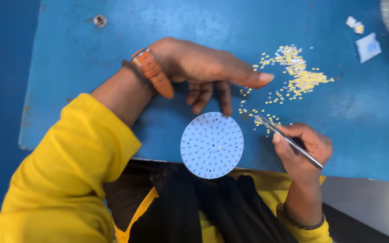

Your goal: The person uses tweezers to pick up small yellow LED components from a pile on a blue workbench and places them one by one into designated spots on a circular LED board. The person repeats this process for multiple boards, swapping them as needed.

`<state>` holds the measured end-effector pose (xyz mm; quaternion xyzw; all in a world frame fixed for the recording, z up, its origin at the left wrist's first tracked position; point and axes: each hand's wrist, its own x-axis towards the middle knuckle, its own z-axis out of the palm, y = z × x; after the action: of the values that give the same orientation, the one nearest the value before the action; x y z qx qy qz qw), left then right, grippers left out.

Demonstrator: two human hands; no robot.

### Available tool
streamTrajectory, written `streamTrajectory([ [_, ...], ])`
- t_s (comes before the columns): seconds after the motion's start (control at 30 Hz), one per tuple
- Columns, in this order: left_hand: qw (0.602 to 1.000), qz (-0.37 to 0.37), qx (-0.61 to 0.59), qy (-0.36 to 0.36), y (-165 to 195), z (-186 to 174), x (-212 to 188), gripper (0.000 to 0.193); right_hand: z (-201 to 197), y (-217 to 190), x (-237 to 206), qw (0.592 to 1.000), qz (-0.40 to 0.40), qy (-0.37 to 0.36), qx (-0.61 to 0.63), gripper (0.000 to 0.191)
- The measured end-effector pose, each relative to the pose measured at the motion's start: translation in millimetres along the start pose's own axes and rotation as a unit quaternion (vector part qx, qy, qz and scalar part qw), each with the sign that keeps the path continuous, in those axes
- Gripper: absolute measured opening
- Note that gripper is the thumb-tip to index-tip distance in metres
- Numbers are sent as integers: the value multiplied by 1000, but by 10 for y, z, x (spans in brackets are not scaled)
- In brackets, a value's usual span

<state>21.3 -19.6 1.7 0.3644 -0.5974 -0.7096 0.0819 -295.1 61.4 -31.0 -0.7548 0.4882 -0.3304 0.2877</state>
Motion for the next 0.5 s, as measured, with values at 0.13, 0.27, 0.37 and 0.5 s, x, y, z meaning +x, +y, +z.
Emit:
streamTrajectory([
  [0.13,1000,6,5,-9,23,-3,2,115,-5,26,45,1000,-30,-8,4,16],
  [0.27,1000,6,16,4,30,17,-10,114,8,-15,73,997,-73,-31,-22,17],
  [0.37,1000,9,20,10,25,19,-20,115,16,-45,87,996,-74,-42,-23,17],
  [0.5,1000,14,11,5,12,9,0,116,12,-92,93,995,-76,-49,-44,14],
])
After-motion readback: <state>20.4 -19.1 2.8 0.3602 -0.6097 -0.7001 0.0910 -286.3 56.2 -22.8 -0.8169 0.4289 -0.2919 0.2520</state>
